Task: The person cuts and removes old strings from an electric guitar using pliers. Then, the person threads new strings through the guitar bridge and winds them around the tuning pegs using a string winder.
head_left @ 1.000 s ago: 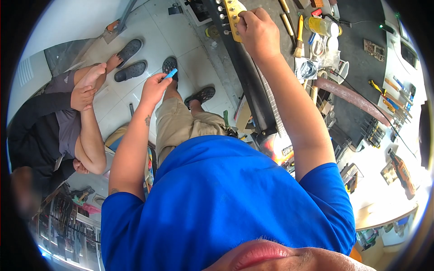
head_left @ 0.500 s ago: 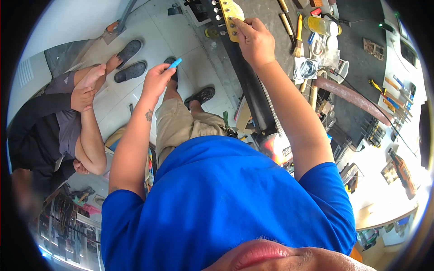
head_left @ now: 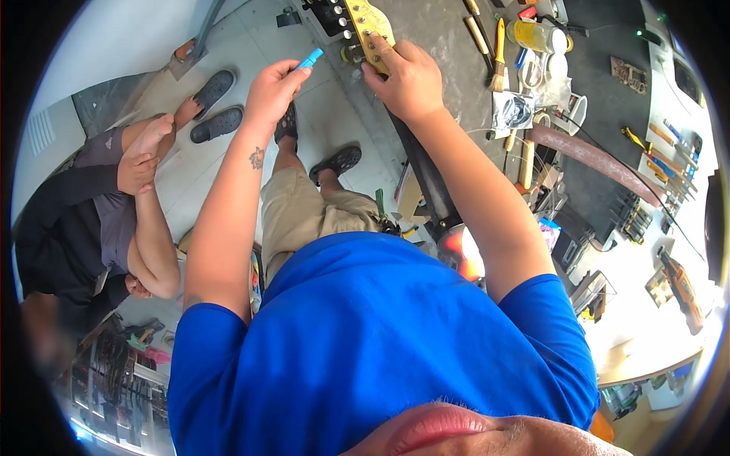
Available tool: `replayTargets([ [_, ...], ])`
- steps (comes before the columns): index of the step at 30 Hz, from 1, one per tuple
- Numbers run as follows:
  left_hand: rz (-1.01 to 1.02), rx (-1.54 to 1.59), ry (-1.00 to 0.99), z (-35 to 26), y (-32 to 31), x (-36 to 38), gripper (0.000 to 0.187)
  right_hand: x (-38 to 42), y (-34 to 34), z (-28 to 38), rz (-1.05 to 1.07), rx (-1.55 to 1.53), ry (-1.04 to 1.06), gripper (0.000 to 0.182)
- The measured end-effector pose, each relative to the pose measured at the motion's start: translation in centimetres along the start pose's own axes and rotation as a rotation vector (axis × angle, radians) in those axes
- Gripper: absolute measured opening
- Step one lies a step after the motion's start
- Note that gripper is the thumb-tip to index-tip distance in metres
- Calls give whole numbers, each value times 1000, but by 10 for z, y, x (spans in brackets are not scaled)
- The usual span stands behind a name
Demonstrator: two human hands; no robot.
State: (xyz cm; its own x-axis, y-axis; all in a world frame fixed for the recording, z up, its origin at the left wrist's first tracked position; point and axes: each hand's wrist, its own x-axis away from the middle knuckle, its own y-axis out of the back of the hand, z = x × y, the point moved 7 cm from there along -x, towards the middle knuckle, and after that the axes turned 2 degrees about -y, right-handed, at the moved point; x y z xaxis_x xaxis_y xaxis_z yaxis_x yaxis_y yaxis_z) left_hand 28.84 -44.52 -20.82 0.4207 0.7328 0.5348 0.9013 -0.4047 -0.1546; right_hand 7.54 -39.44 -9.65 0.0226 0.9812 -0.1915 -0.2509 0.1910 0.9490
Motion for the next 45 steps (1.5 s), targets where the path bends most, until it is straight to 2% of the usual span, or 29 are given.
replayTargets([
  [6, 64, -117, -117, -18, -7, -16, 25, 0, -2, -4, 32, -32, -15, 61],
  [9, 78, -318, -187, -28, -7, -21, 33, 0, -2, -4, 72, -23, -62, 61],
  [12, 94, -393, -244, -35, -10, -22, 38, 1, -2, -4, 84, -34, -74, 58],
  [18, 63, -313, -288, -36, -17, -27, 37, 1, -4, -6, 63, -37, -68, 58],
  [21, -7, -198, -216, -30, -10, -33, 35, 1, -2, -6, 74, -33, -79, 57],
  [27, 109, 45, -157, -34, -16, -64, 31, 1, -3, -6, 54, -33, -73, 58],
  [30, 111, -16, -148, -35, -22, -79, 26, 1, -2, -5, 48, -33, -65, 58],
  [33, 296, -176, 68, -13, -32, -66, 21, 0, -3, -6, 113, -33, -107, 57],
  [36, 316, 69, -112, -34, -31, -61, 18, 0, -2, -6, 67, -68, -84, 57],
  [37, 240, 155, -140, -35, -25, -69, 19, 3, -3, -5, 78, -63, -82, 57],
  [40, 78, -180, -174, -21, -23, -76, 21, -4, -1, -6, 94, -57, -65, 57],
  [41, 155, -283, -117, -11, -30, -73, 22, -4, 0, -5, 105, -69, -65, 57],
  [44, 280, -164, -114, -30, -41, -46, 24, -5, 0, -6, 84, -107, -31, 59],
  [45, 243, -73, -133, -30, -37, -49, 25, -2, 0, -6, 73, -121, -17, 60],
])
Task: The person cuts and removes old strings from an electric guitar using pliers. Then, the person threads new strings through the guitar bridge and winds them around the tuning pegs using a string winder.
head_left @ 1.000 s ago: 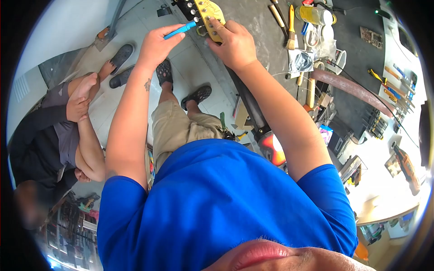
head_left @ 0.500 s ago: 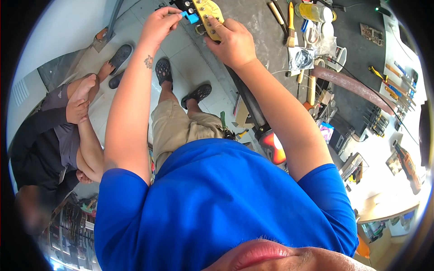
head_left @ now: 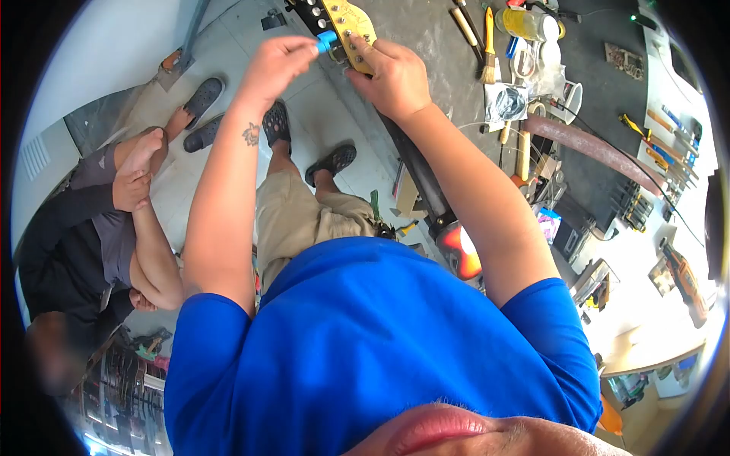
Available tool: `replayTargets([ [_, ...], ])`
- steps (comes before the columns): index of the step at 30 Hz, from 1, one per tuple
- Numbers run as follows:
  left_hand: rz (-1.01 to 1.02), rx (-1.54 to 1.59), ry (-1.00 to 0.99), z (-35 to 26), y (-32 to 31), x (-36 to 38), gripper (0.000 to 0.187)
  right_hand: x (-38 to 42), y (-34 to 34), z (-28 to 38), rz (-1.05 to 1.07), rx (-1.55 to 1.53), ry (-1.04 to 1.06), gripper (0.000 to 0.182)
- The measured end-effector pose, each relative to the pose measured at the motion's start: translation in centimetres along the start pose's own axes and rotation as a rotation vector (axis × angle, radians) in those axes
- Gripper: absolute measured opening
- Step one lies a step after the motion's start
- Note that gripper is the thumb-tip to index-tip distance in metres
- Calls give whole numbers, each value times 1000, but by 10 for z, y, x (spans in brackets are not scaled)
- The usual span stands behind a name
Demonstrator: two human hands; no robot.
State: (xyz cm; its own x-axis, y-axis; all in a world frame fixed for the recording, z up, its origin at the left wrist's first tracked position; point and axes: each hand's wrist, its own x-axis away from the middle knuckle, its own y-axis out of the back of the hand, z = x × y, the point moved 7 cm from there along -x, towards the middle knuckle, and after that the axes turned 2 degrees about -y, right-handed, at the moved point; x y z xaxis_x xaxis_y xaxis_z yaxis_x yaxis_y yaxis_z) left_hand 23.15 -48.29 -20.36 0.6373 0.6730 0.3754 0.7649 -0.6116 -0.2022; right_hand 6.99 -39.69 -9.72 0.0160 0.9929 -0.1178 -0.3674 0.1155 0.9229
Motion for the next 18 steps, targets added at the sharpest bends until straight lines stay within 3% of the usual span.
replayTargets([
  [2, -93, 170, -57, 3, 11, -7, 26, 3, -1, 0, 36, -4, -25, 60],
  [5, -171, -248, -48, 15, 9, -13, 27, -4, 2, 1, 50, -25, -41, 59],
  [6, -78, -264, 35, 15, 1, -10, 27, -4, 1, 1, 55, -37, -50, 58],
  [10, 52, 69, -15, -1, 12, -8, 27, -1, 0, -1, 33, -63, -59, 58],
  [13, -163, -280, -67, 16, 18, -19, 25, -5, 0, -2, 51, -57, -74, 58],
  [14, -18, -385, 8, 24, 13, -20, 25, -4, 0, -2, 52, -63, -77, 58],
  [17, 99, -1, 26, -6, 9, -6, 27, -7, 0, -5, 58, -67, -78, 56],
  [18, 69, -87, 22, 2, 9, -4, 27, -2, -1, -4, 68, -70, -82, 55],
])
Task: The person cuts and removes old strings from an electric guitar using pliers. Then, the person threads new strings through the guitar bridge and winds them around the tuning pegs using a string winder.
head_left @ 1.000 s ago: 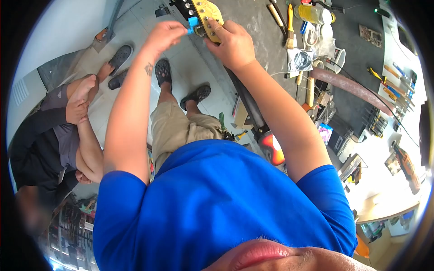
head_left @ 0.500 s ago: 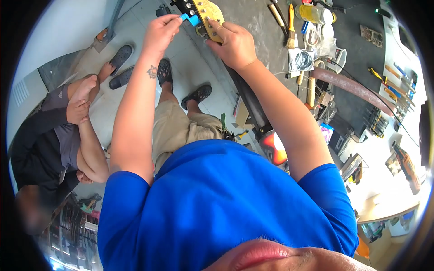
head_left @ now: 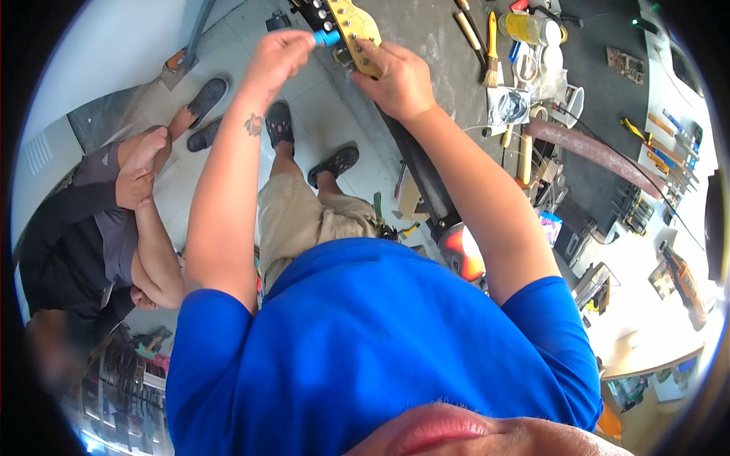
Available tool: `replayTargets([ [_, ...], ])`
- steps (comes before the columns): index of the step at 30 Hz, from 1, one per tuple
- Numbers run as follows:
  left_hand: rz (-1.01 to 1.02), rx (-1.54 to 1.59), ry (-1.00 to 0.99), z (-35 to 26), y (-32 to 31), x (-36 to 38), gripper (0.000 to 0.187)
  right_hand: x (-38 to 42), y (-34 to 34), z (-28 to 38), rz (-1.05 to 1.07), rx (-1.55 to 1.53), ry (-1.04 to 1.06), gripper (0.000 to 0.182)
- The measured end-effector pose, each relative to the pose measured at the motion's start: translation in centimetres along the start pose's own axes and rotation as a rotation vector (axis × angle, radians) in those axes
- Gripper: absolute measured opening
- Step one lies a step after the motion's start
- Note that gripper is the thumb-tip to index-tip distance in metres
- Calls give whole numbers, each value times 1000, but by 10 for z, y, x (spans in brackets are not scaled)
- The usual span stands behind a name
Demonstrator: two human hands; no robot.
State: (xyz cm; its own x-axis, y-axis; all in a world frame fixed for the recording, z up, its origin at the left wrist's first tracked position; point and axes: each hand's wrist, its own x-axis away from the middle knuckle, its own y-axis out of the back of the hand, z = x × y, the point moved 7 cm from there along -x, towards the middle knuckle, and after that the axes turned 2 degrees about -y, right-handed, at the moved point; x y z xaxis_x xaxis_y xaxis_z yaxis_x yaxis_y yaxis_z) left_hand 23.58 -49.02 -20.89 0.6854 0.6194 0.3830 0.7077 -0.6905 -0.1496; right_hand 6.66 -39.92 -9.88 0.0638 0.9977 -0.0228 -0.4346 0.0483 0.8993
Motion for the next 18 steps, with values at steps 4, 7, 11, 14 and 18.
replayTargets([
  [4, -22, -237, -31, 12, -6, -9, 26, -2, 1, 0, -5, -12, -17, 55],
  [7, 58, 336, -8, 0, 2, -6, 28, 1, 0, -1, -13, -31, -32, 55],
  [11, -60, -194, 105, 15, -3, -8, 25, -1, 2, -1, -9, -33, -42, 54],
  [14, 77, 314, 38, -8, -2, -2, 24, -2, 3, -1, -18, -23, -31, 54],
  [18, -114, 225, 86, 12, -3, -4, 22, 0, 1, -2, -24, -40, -29, 54],
])
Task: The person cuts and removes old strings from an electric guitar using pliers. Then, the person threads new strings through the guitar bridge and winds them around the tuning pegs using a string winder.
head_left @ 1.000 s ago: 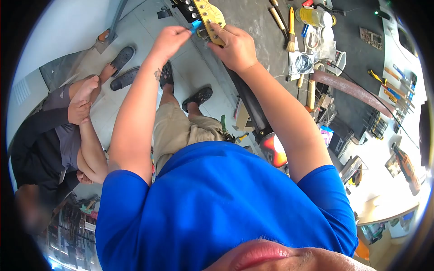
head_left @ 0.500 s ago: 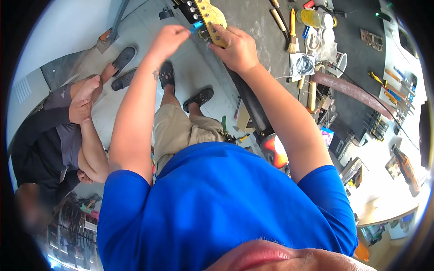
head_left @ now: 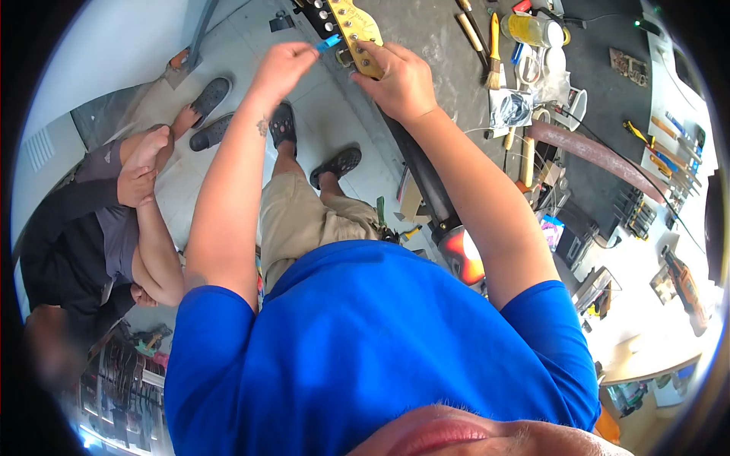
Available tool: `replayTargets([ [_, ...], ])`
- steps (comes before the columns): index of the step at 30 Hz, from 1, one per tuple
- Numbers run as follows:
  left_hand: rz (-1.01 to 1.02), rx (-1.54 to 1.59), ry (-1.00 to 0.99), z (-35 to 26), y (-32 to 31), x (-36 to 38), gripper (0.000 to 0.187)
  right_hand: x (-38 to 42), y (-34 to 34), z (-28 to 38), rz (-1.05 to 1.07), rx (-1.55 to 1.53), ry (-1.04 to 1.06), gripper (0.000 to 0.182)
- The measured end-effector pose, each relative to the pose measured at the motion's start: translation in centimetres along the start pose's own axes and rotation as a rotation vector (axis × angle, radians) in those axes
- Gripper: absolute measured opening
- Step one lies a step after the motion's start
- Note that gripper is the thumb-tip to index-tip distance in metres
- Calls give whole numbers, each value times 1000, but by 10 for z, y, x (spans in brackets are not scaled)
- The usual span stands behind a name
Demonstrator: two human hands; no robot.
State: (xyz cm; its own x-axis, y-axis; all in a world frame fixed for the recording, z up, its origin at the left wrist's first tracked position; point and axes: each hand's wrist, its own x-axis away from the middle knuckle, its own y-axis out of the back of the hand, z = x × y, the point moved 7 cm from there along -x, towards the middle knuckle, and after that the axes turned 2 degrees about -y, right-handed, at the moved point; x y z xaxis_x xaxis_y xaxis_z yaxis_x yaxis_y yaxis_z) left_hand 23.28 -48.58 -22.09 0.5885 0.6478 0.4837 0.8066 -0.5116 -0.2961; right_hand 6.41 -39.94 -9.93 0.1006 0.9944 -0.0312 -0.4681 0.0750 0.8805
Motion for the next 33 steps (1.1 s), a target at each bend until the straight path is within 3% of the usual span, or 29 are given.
replayTargets([
  [2, 203, -81, 89, -2, -15, 12, 20, 0, 0, -2, -7, -11, 0, 53],
  [5, 135, 273, -96, -11, -2, 3, 19, 4, -1, -2, 31, -2, -35, 54],
  [6, -12, 306, -45, -4, 3, 2, 22, 1, -1, -1, 46, 6, -40, 54],
  [9, 148, -315, 51, 0, -6, 3, 25, 1, -1, -2, 71, -9, -67, 54],
  [12, 222, 213, -43, -13, 2, 1, 24, 1, 1, 0, 69, -7, -69, 54],
  [15, -12, -350, -58, -5, 3, 2, 25, 1, 2, 0, 20, 0, -25, 55],
  [18, 209, 129, -1, -12, -4, 8, 26, 1, 1, -2, 8, -16, -4, 56],
  [21, -97, -360, -142, -10, 7, 0, 27, 2, 1, 0, 65, -11, -43, 57],
  [24, 260, -72, 15, -13, -6, 6, 25, 0, 0, -2, 88, 7, -54, 57],
  [27, -49, 48, -55, -11, 8, -2, 24, 1, 2, 2, 63, -10, -49, 57],
  [30, 269, -244, 87, -12, -7, 5, 21, 0, 1, -1, 60, -16, -51, 56],
  [33, 73, 182, -74, -16, 4, -3, 24, 1, 2, 1, 69, 9, -57, 56],
])
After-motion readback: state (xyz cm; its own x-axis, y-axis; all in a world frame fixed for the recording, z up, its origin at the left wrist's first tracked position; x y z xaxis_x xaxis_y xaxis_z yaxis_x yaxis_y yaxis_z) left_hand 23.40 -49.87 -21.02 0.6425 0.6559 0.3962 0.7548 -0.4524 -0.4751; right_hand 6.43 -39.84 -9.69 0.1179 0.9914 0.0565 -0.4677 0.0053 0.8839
